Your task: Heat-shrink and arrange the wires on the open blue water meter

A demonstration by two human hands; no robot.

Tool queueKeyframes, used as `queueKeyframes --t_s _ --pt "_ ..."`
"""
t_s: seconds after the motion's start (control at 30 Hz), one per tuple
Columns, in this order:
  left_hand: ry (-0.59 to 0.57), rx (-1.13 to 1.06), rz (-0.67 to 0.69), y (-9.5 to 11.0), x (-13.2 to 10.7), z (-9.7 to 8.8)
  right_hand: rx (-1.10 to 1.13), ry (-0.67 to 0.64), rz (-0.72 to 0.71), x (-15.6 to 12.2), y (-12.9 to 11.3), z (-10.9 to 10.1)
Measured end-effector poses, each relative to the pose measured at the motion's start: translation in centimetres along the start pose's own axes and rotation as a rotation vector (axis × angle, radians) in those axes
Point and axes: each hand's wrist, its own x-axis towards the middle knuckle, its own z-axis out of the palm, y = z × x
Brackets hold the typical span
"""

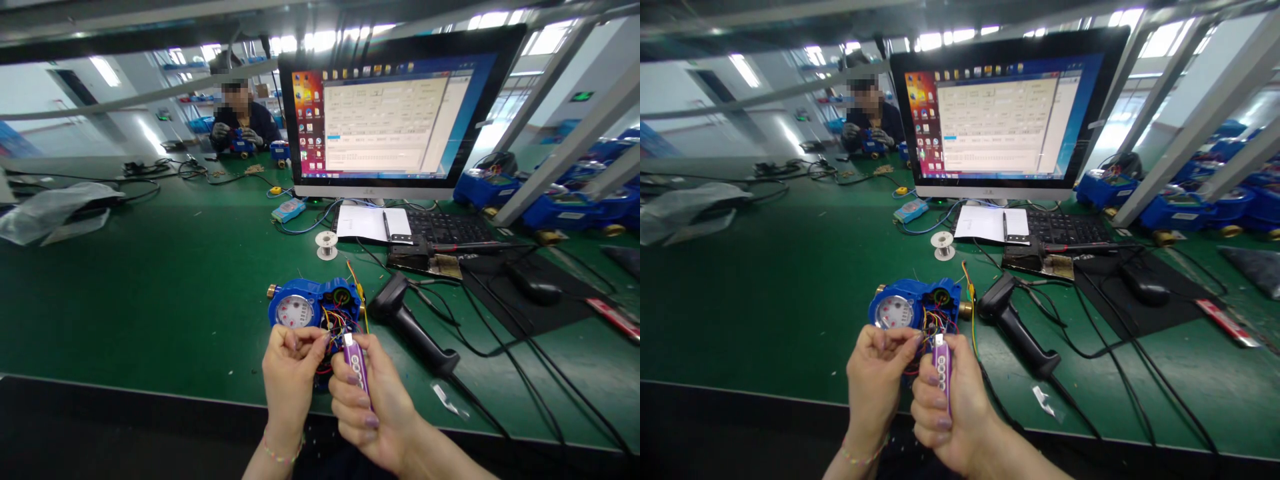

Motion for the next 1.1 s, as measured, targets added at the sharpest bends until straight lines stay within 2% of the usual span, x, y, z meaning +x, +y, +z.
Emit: queueKeyframes --t_s 0.57,0.87,1.1 --pt "-0.005 -0.004 0.014 0.07 0.04 0.05 0.012 0.064 0.022 0.16 -0.07 0.11" --pt "-0.013 -0.018 0.019 -0.32 -0.07 -0.13 -0.006 0.004 0.011 0.18 -0.04 -0.16" --pt "-0.017 -0.009 0.012 -0.07 0.01 0.04 -0.064 0.072 0.056 0.02 -0.20 0.60"
